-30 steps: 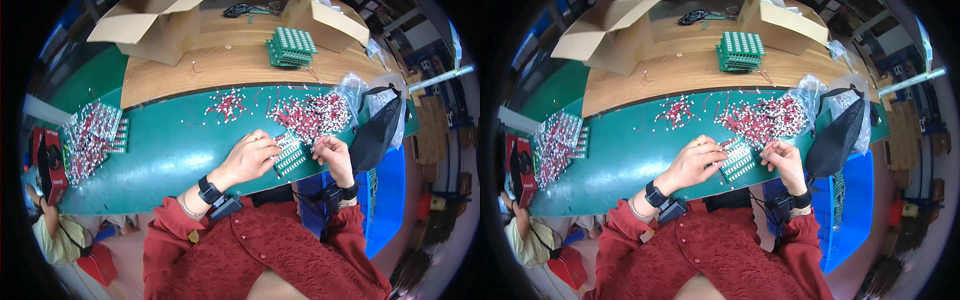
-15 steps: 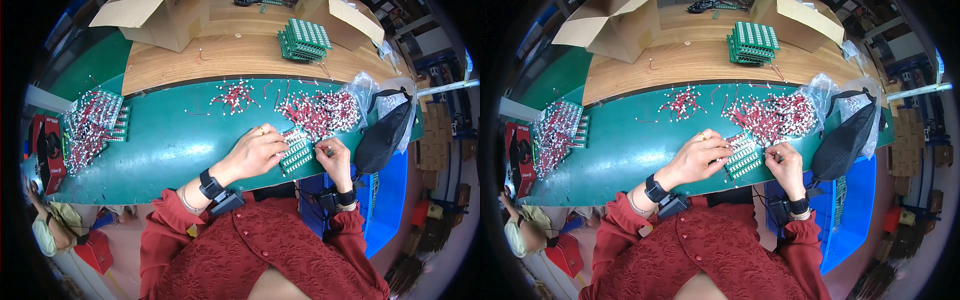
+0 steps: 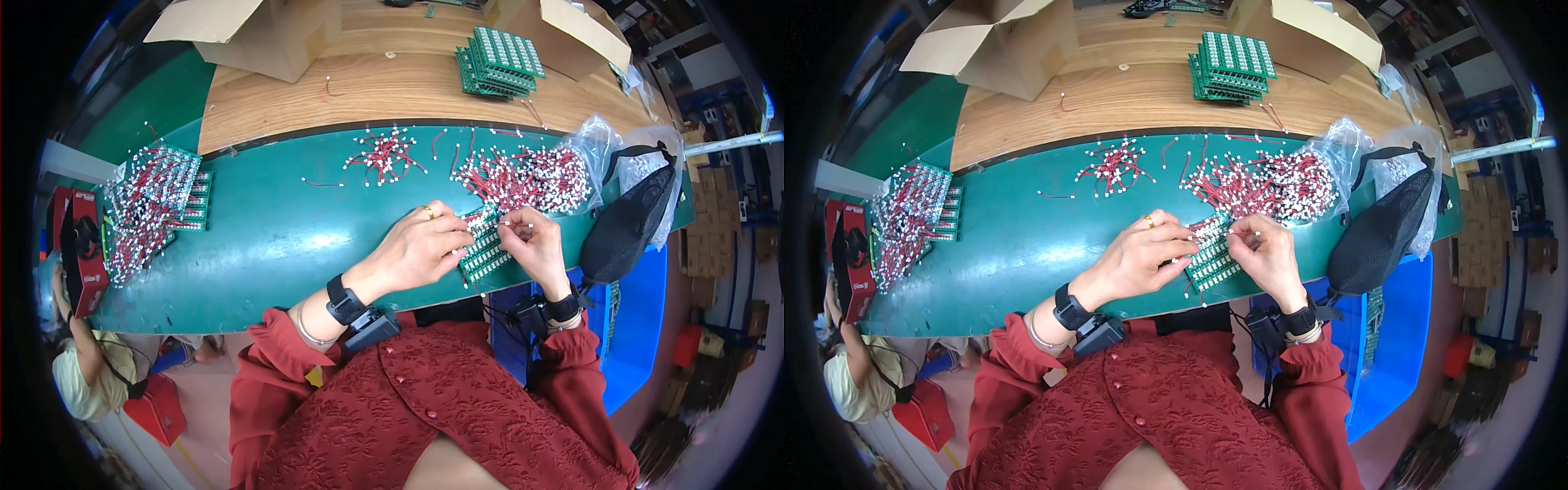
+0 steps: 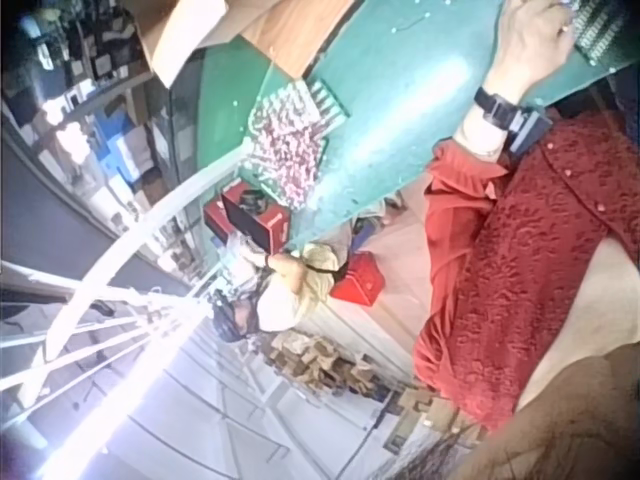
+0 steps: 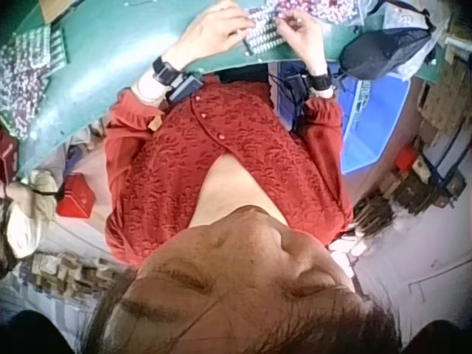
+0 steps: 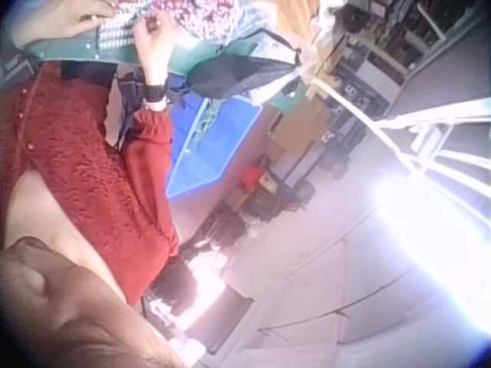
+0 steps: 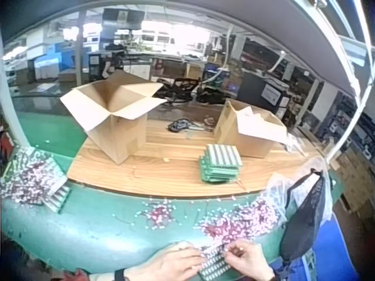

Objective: The person inserts small red and white components into a green circuit board by hand. They pick components from a pile on the table and place them into the board's holes, occasionally adjusting the board's position.

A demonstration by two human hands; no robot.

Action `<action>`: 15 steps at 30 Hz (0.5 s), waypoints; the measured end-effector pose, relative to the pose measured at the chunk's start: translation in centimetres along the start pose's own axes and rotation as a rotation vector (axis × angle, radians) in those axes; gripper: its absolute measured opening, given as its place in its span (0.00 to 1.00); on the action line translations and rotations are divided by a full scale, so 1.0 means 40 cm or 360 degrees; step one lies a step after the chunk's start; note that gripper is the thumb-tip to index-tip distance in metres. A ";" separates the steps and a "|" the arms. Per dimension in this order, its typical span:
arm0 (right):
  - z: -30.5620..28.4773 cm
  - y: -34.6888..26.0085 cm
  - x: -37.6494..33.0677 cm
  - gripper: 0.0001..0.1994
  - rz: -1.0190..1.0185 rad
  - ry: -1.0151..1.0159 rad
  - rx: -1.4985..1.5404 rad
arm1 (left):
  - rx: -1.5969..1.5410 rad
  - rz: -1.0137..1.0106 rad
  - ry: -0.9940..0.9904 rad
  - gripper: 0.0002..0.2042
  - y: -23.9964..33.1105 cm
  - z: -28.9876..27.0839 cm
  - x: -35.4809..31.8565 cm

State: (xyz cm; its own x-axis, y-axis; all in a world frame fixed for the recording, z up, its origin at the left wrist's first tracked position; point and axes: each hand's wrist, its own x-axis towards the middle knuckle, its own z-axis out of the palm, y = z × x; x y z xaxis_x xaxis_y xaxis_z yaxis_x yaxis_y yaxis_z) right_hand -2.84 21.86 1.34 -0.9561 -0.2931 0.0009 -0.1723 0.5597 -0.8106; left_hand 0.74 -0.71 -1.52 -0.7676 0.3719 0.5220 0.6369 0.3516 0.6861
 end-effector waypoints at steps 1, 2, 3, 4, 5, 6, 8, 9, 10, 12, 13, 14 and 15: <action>0.000 0.004 0.003 0.04 0.0047 -0.0007 0.0029 | -0.0005 0.0004 0.0001 0.12 0.000 0.000 0.001; 0.002 -0.001 0.004 0.04 0.0003 0.0003 -0.0046 | -0.0010 0.0004 0.0000 0.13 0.001 0.001 -0.001; 0.003 -0.011 0.005 0.04 -0.0041 0.0014 -0.0121 | -0.0004 0.0000 -0.0002 0.12 0.002 0.001 -0.002; 0.006 -0.018 0.006 0.04 -0.0084 0.0026 -0.0196 | 0.0002 -0.0003 -0.0005 0.12 0.001 0.000 -0.002; 0.007 -0.020 0.008 0.04 -0.0112 0.0021 -0.0239 | 0.0005 -0.0003 -0.0008 0.12 0.002 0.000 -0.003; 0.009 -0.021 0.010 0.04 -0.0139 0.0016 -0.0282 | -0.0001 -0.0002 -0.0005 0.12 0.002 0.001 -0.004; 0.009 -0.023 0.012 0.04 -0.0161 0.0011 -0.0320 | -0.0011 -0.0001 0.0004 0.12 0.001 0.002 -0.007; 0.009 -0.023 0.013 0.04 -0.0154 0.0010 -0.0314 | -0.0011 0.0000 0.0002 0.12 0.001 0.001 -0.006; 0.008 -0.023 0.014 0.04 -0.0148 0.0010 -0.0309 | -0.0010 0.0001 -0.0001 0.12 0.002 0.001 -0.004; 0.008 -0.027 0.015 0.04 -0.0192 0.0006 -0.0335 | -0.0007 0.0001 -0.0004 0.12 0.003 0.000 -0.003; 0.007 -0.028 0.016 0.04 -0.0213 0.0004 -0.0349 | -0.0003 -0.0001 -0.0006 0.12 0.003 0.000 -0.003; 0.008 -0.028 0.016 0.03 -0.0222 -0.0002 -0.0358 | -0.0001 0.0000 -0.0009 0.12 0.003 0.000 -0.003; 0.007 -0.028 0.017 0.03 -0.0231 -0.0007 -0.0367 | 0.0001 0.0012 0.0015 0.12 0.003 0.001 -0.003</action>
State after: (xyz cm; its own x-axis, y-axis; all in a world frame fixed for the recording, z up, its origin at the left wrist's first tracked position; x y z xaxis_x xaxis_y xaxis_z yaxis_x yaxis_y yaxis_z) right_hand -3.24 20.82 2.07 -0.9166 -0.3861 0.1042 -0.3572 0.6732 -0.6474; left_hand 0.89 -0.68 -1.52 -0.7633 0.3666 0.5319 0.6428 0.3491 0.6818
